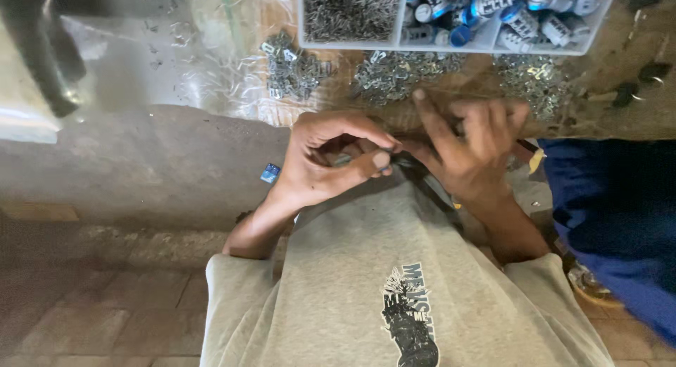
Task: The person stands at a workbench fitting small blue and gray plastic parts together by hand, pressing pieces into each other and setting completed assemblies on the bench among piles of similar parts. They pick new parts from the bench and trays and repeat the fitting process throughout the clip.
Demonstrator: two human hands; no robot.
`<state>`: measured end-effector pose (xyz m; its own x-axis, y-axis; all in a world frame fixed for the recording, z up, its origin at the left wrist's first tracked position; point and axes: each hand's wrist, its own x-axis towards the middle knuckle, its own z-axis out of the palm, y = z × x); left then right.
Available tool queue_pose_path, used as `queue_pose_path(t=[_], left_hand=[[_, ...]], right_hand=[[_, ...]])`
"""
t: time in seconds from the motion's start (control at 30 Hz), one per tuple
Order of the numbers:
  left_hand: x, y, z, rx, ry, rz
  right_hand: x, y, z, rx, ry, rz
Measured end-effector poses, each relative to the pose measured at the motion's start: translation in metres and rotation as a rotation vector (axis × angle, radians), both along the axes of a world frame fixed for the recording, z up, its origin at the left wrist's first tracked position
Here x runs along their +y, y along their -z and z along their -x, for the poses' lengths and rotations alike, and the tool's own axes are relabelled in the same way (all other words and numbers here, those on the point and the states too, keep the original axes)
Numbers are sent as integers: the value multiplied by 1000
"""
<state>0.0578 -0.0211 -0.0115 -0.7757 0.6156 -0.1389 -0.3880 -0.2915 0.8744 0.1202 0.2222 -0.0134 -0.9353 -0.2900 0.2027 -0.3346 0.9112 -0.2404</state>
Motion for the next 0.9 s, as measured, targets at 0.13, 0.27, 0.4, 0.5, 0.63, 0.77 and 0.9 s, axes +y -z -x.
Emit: queue_pose_path(t=[0.13, 0.27, 0.4, 0.5, 0.63, 0.77, 0.9], left_hand=[[0, -6, -1, -186, -6, -5], [4, -7, -3, -168, -22, 4], [8, -6, -5, -140, -23, 13], [12, -7, -8, -154, -14, 22], [14, -6, -11, -182, -17, 5], [13, -2, -11, -262, -7, -86], [10, 0, -13, -289, -10, -93]], right_hand=[[8, 4, -6, 62, -160, 101], [14, -4, -1, 68, -234, 265], [5, -11, 7, 69, -204, 558], [0, -18, 11, 47, -155, 647], [-3, -27, 17, -32, -137, 780], [-6, -29, 24, -101, -142, 870], [-6, -25, 31, -60, -213, 907]])
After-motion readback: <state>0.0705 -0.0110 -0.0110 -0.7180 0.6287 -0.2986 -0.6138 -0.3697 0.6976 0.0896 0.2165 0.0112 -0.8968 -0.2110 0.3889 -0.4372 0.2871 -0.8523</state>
